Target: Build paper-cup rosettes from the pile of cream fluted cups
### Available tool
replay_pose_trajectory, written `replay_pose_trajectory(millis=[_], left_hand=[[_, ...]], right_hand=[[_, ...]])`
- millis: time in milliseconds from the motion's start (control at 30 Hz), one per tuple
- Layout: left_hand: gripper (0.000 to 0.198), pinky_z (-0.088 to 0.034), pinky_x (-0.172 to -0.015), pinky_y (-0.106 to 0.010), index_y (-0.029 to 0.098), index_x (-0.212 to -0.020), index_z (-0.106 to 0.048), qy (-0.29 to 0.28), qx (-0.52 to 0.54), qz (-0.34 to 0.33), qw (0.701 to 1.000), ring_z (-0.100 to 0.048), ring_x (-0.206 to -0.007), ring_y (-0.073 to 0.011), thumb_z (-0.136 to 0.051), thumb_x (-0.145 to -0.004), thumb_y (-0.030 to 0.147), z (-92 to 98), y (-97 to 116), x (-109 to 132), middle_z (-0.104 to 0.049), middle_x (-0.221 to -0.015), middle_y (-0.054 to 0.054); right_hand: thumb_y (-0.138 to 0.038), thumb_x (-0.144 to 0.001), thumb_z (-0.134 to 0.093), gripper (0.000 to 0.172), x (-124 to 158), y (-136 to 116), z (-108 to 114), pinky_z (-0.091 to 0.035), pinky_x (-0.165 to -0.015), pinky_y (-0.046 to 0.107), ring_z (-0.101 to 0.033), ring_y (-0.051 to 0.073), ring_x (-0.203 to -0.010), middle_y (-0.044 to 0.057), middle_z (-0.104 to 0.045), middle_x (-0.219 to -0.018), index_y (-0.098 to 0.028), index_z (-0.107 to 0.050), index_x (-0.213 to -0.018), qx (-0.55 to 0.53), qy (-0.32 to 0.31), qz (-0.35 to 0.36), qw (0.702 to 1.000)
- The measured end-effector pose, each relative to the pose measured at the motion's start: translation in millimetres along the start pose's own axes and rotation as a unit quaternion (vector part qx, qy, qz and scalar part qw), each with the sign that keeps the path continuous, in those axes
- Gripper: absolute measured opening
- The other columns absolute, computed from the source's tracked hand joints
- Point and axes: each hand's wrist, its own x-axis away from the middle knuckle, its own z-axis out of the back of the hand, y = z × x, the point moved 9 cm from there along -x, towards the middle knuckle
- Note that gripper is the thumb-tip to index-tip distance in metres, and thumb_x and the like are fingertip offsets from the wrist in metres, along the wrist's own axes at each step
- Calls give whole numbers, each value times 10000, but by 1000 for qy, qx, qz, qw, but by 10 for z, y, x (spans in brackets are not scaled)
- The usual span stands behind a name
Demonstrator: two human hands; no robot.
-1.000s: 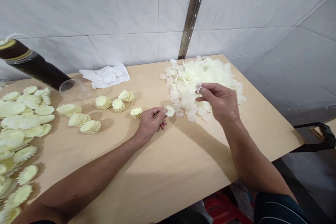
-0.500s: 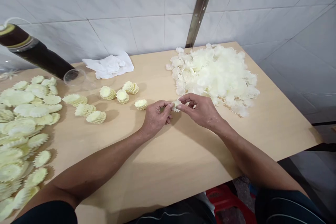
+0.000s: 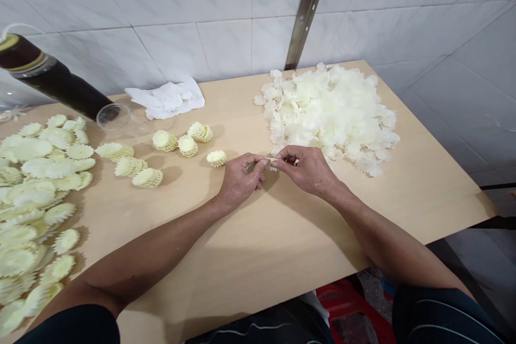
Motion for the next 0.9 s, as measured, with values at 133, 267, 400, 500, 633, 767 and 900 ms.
replay_pose_trajectory(millis=[133,267,400,500,633,767,900], left_hand=[[439,-496,-420,-211,132,-990,-786,7,19,13,1000,-601,-441,-107,-738,-942,566,9,28,-2,-671,-619,-6],[495,-492,-415,-214,126,-1009,-785,6,31,15,999,-600,-446,-105,-740,-921,611,9,73,-13,-675,-641,-12],[493,-503,-424,-221,122,-996,-782,4,27,13,1000,-602,-445,-109,-753,-911,606,8,80,-12,-674,-632,-12],[482,-522,-439,-229,119,-1060,-784,-3,27,10,1000,-617,-458,-117,-765,-909,577,0,80,-3,-688,-638,-13],[459,-544,-459,-237,127,-1108,-782,-9,20,9,1000,-633,-473,-123,-807,-882,525,-13,73,4,-710,-659,-12],[390,-526,-452,-225,134,-1019,-776,5,11,13,1000,-624,-461,-118,-818,-865,489,4,51,-2,-698,-634,-5],[377,-492,-437,-211,145,-981,-767,4,26,29,999,-601,-441,-111,-810,-867,502,9,12,-15,-684,-596,1]], right_hand=[[-421,-967,-695,278,-24,-1,83,-376,-617,293,-505,140,-608,-10,-650,-664,-202,-747,-802,33,24,16,999],[-366,-994,-626,289,-30,-39,132,-331,-612,293,-416,127,-579,-29,-536,-614,-201,-679,-763,52,32,32,998],[-335,-1015,-550,319,-26,-34,95,-316,-608,292,-380,129,-581,-29,-471,-612,-205,-589,-727,59,24,33,997],[-328,-1019,-523,307,-27,-5,55,-319,-605,293,-413,134,-583,-19,-513,-630,-204,-599,-749,61,21,30,997],[-368,-1015,-547,326,-22,7,18,-331,-603,294,-449,136,-585,-15,-550,-624,-204,-637,-747,54,17,21,998],[-430,-1007,-603,318,-12,67,-48,-381,-603,295,-530,149,-602,-7,-631,-657,-212,-713,-803,14,-6,-24,1000],[-422,-955,-720,214,2,37,31,-481,-661,303,-648,185,-749,39,-735,-875,-214,-740,-999,2,59,10,998]])
